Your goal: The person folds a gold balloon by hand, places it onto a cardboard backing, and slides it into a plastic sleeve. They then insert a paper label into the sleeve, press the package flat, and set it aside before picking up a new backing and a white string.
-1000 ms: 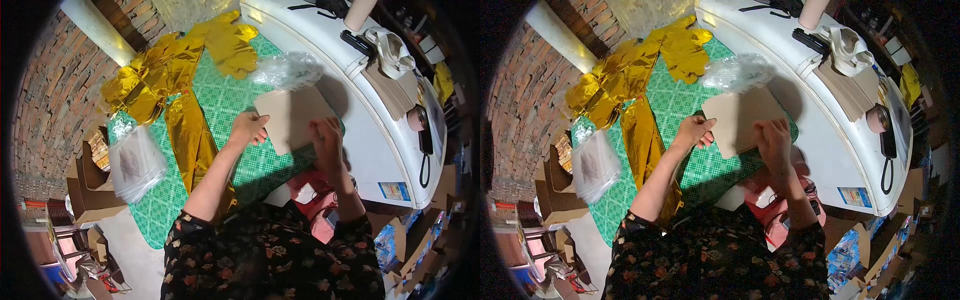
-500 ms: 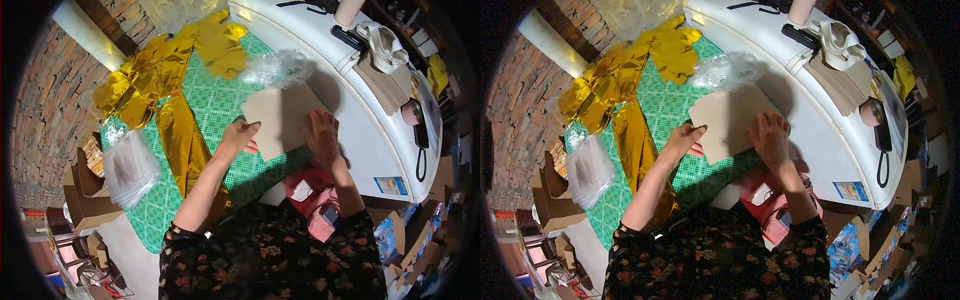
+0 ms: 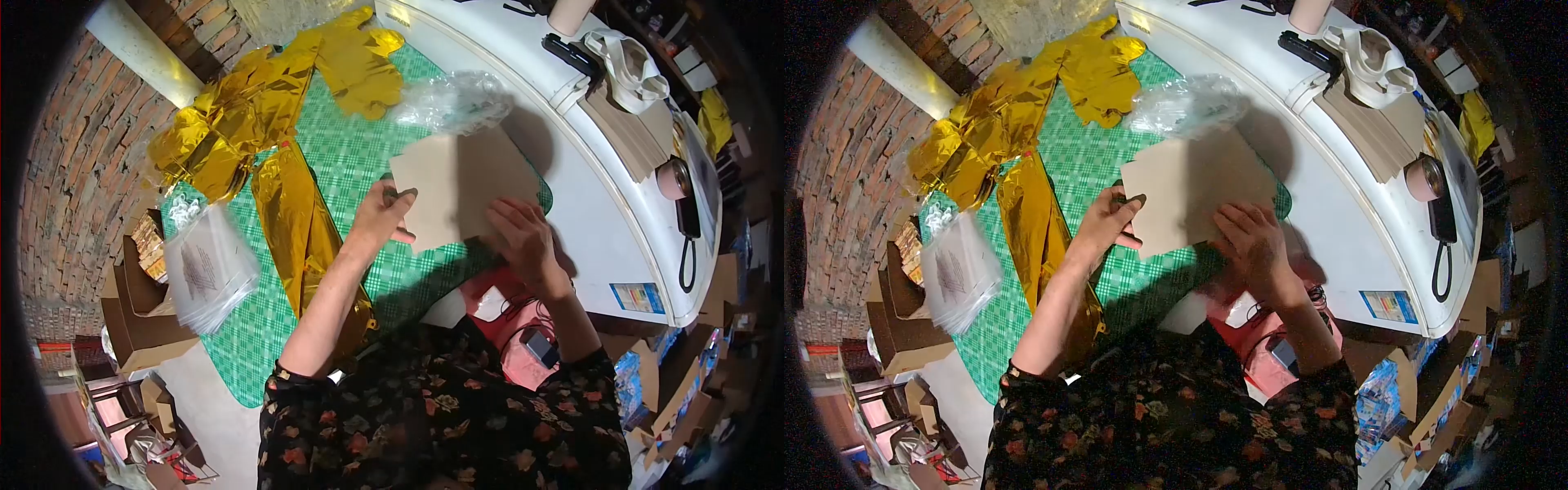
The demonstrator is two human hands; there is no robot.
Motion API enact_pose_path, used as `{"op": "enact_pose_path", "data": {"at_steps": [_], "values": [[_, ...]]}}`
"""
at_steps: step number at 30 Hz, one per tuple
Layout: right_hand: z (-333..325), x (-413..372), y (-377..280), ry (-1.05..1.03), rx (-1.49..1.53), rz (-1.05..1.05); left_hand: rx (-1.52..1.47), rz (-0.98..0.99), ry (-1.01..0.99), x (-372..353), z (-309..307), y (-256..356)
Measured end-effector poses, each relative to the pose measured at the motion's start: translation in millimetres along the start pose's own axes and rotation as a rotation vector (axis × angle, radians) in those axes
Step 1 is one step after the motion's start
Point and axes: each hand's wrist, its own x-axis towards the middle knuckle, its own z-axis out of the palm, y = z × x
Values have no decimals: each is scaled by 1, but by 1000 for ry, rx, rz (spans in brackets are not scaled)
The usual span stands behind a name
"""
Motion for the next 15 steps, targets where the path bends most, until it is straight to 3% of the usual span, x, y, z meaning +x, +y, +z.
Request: {"op": "enact_pose_path", "data": {"at_steps": [7,11,15], "values": [[-9,12,21,3,-8,-115,-27,-10,8,-6,-6,6],[-12,23,26,52,-49,-114,-3,3,55,-10,-5,10],[-7,33,23,116,101,-43,13,44,43,-11,-11,4]]}}
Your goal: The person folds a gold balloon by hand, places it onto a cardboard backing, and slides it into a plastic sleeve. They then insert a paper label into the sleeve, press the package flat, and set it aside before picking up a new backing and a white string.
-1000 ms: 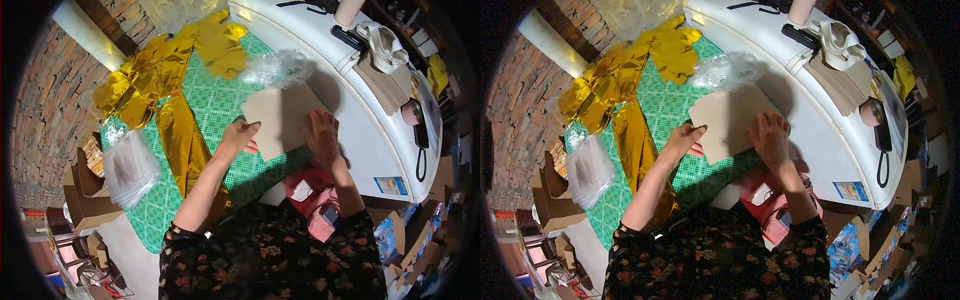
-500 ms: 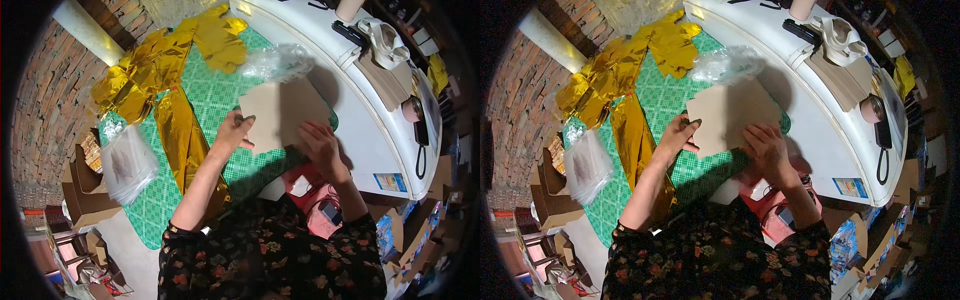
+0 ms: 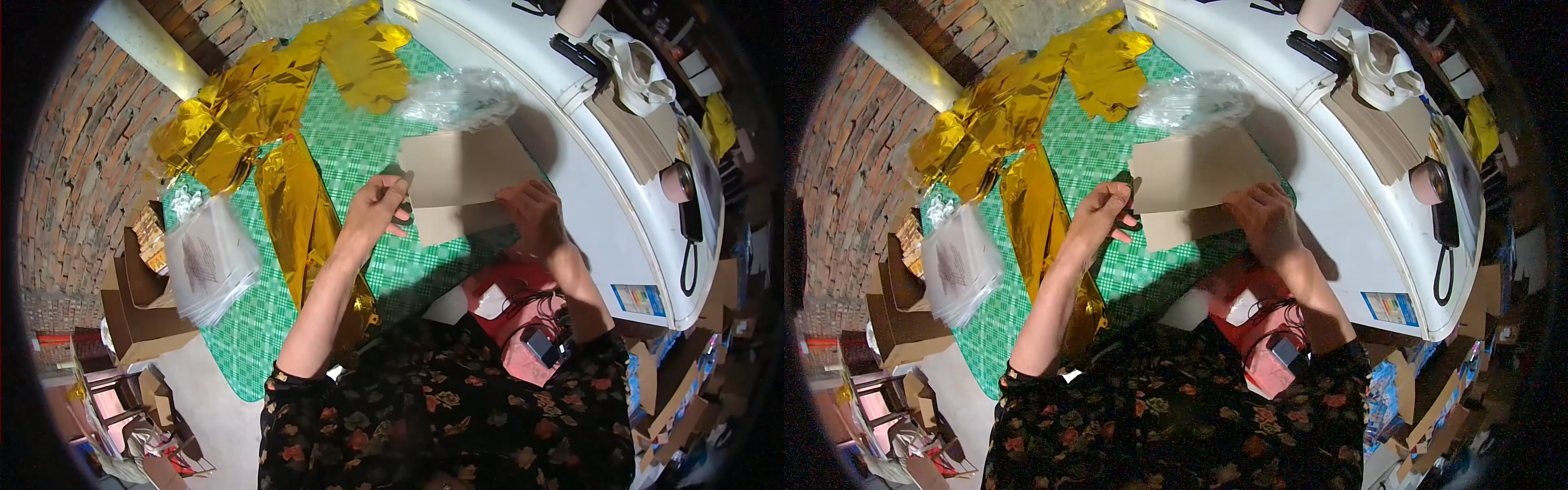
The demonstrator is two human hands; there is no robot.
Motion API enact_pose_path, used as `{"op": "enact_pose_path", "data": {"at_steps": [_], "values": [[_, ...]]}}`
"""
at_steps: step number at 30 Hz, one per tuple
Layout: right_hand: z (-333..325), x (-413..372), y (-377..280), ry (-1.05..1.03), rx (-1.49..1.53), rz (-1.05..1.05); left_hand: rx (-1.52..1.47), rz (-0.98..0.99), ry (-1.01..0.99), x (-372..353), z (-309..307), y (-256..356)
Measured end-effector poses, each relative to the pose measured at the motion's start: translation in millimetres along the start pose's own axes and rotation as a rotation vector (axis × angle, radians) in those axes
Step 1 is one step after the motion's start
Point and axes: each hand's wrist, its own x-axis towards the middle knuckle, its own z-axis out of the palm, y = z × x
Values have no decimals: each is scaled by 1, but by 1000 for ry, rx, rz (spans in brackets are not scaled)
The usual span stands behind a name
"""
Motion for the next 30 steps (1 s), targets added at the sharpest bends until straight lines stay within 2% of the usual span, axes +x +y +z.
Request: {"op": "enact_pose_path", "data": {"at_steps": [5,9,11,17,20,23,24,26,29,30], "values": [[5,7,-6,38,131,48,-92,-123,-60,-10,-3,16],[9,3,-6,-10,205,63,-165,-203,-75,-8,-2,20],[14,-1,-5,-54,217,60,-106,-145,-82,-7,2,13],[-7,9,-24,34,51,-119,-115,5,-81,-15,-8,5],[-13,6,-34,175,54,48,-115,100,-68,-37,-26,3],[-1,2,-38,179,458,449,-121,161,-23,-63,-46,-8],[9,0,-35,122,613,508,-125,180,0,-72,-50,-11],[28,-3,-29,-1,919,618,-121,232,35,-90,-62,-19],[41,11,-58,20,1106,626,-79,279,113,-117,-68,-21],[43,17,-66,6,1136,636,-81,277,85,-127,-69,-14]]}}
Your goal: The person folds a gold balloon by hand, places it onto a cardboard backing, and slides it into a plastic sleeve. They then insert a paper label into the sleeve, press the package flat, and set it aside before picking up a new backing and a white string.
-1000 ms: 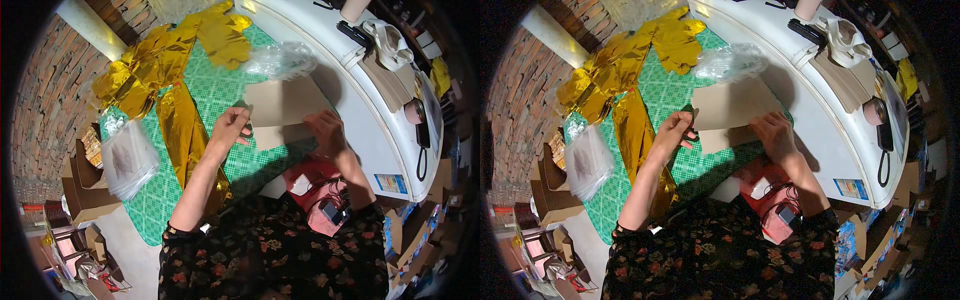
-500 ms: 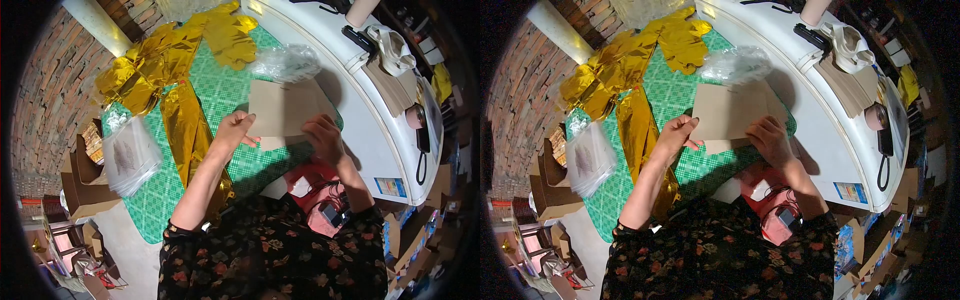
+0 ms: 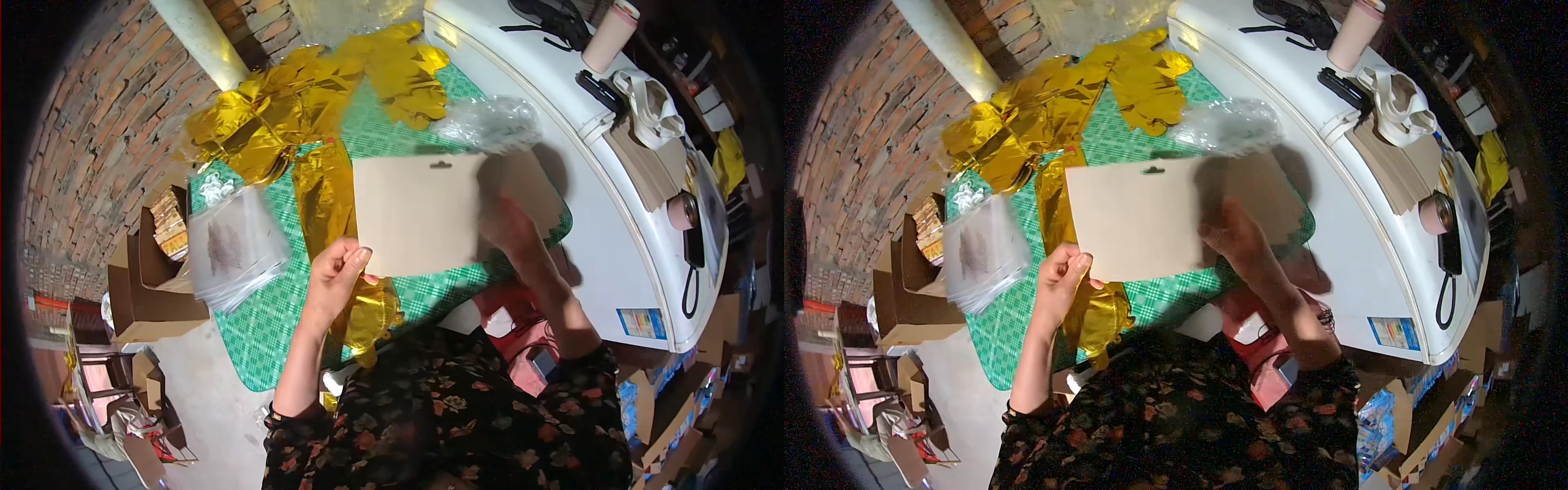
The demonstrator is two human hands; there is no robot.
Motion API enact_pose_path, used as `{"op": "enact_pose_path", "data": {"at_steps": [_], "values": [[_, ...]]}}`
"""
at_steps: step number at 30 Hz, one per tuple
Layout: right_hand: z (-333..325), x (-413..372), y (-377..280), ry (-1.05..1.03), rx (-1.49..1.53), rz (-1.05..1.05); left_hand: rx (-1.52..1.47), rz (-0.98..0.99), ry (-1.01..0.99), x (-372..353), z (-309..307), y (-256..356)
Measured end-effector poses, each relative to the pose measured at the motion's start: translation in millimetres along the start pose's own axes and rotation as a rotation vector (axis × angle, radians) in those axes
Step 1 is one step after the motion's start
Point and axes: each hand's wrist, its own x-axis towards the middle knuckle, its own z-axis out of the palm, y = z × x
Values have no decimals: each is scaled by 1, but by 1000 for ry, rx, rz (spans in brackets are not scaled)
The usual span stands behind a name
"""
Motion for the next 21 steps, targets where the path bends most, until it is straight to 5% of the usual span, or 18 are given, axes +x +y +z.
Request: {"op": "enact_pose_path", "data": {"at_steps": [3,7,12,14,18,21], "values": [[21,3,-23,-28,-96,15,190,109,126,-17,-18,-10],[54,5,-41,-85,-219,-236,17,252,258,-29,-28,-3],[85,21,-36,-117,-353,-439,299,412,436,-37,-44,9],[109,27,-34,-111,-251,-453,260,346,478,-36,-49,7],[137,61,-28,-293,-111,-59,242,130,606,-17,-79,-9],[148,112,25,-350,-255,-122,293,91,663,13,-106,-24]]}}
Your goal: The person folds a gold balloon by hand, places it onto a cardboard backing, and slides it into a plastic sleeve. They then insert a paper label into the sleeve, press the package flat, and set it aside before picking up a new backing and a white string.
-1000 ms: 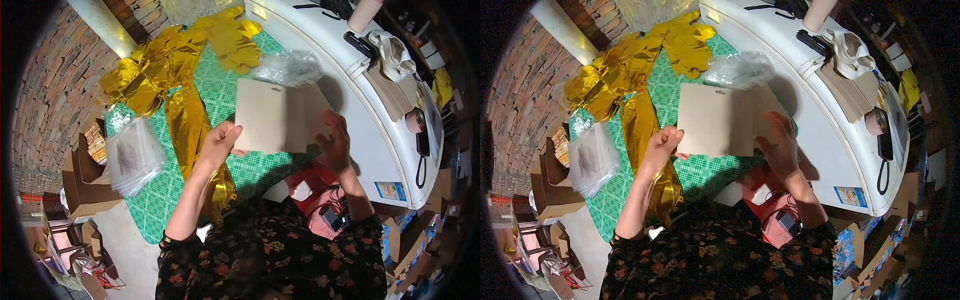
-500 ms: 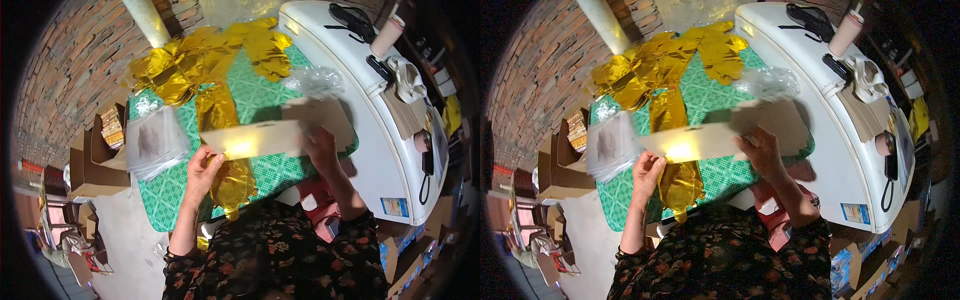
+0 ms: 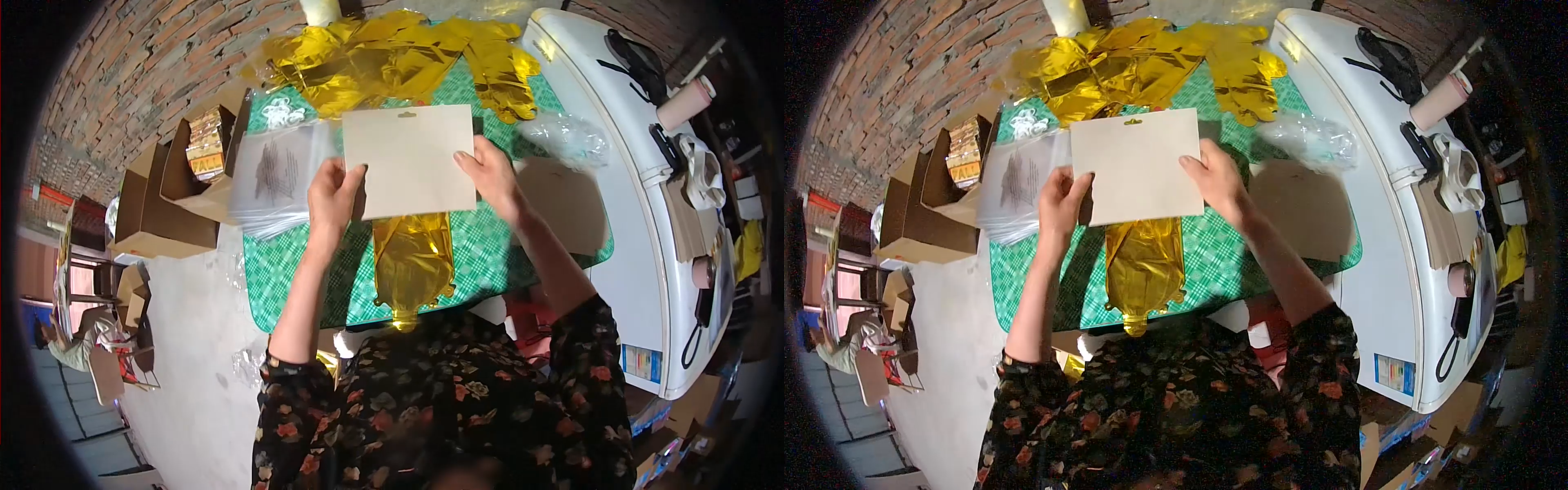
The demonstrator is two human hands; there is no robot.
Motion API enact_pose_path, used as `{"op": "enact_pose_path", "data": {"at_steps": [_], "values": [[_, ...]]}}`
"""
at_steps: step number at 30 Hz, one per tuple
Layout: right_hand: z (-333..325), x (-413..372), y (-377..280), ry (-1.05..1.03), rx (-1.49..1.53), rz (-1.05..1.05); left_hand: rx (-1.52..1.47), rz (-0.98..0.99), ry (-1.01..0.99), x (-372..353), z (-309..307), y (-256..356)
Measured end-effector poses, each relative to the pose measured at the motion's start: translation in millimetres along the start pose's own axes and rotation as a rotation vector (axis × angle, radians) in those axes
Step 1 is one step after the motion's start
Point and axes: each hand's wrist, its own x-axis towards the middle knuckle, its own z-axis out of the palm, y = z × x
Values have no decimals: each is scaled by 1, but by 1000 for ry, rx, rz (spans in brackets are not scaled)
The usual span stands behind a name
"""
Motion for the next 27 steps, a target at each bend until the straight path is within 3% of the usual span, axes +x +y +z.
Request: {"op": "enact_pose_path", "data": {"at_steps": [4,5,8,13,18,21,27], "values": [[7,46,23,-73,-63,205,116,26,-5,44,-1,-22],[7,61,49,-76,-143,195,164,33,-11,49,-1,-19],[9,70,39,-42,-363,169,278,33,-60,58,3,-27],[-1,73,36,-43,-493,236,347,28,-130,62,11,-36],[0,74,46,-38,-572,146,402,107,-108,48,14,-23],[5,73,41,-43,-623,155,627,388,-26,39,15,-12],[9,70,35,-37,-714,109,646,700,-174,32,32,-8]]}}
